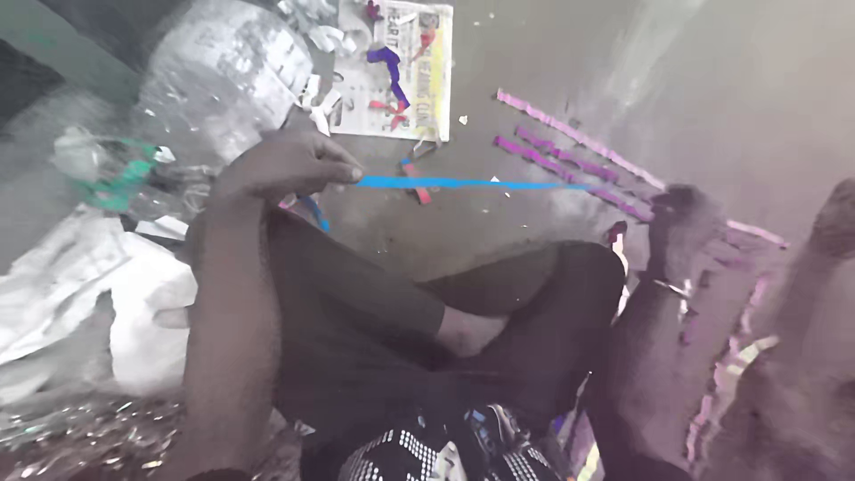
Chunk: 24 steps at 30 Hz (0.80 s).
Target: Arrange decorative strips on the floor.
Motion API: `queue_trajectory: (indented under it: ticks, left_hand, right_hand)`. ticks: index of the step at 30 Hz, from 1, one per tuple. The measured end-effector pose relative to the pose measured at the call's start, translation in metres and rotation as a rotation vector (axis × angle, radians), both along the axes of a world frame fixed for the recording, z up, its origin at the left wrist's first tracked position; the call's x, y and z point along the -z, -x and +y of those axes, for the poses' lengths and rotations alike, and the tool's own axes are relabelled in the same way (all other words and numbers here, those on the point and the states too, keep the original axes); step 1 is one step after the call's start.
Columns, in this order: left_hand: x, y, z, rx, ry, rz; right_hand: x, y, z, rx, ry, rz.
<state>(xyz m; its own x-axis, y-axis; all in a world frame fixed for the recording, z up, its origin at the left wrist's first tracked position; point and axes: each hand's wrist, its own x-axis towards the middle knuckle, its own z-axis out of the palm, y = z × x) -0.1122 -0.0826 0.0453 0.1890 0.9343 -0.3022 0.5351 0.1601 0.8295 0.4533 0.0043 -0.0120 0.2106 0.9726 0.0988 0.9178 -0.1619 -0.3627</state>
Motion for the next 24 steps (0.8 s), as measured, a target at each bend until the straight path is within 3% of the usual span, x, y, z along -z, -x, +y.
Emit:
queue_trajectory:
  ticks: [5, 8, 12, 13, 16, 20, 22, 24]
  left_hand:
    - [0.006, -0.006, 0.0, 0.163, -0.013, 0.055]
    - [0.004, -0.01, 0.001, 0.213, 0.009, 0.072]
    - [0.005, -0.016, 0.002, 0.221, -0.001, 0.057]
    - [-0.002, -0.025, -0.004, 0.206, 0.008, 0.084]
    - [-0.066, -0.085, -0.041, 0.04, 0.182, 0.287]
    - [-0.072, -0.095, -0.048, 0.122, 0.146, 0.338]
    - [-0.067, -0.096, -0.047, 0.137, 0.101, 0.327]
    - [-0.056, -0.095, -0.043, 0.188, 0.041, 0.264]
  right_hand:
    - [-0.022, -0.098, -0.056, 0.01, -0.089, -0.155]
    - [-0.046, -0.115, -0.085, 0.163, 0.007, -0.23]
    - [-0.055, -0.135, -0.111, 0.192, 0.012, -0.36]
    - [-0.055, -0.14, -0.114, 0.176, 0.002, -0.355]
    - [-0.065, -0.129, -0.122, 0.237, 0.037, -0.334]
    - [-0.051, -0.166, -0.135, 0.248, 0.025, -0.413]
    - [-0.047, -0.174, -0.146, 0.256, 0.137, -0.349]
    - [-0.049, -0.163, -0.151, 0.236, 0.395, -0.292]
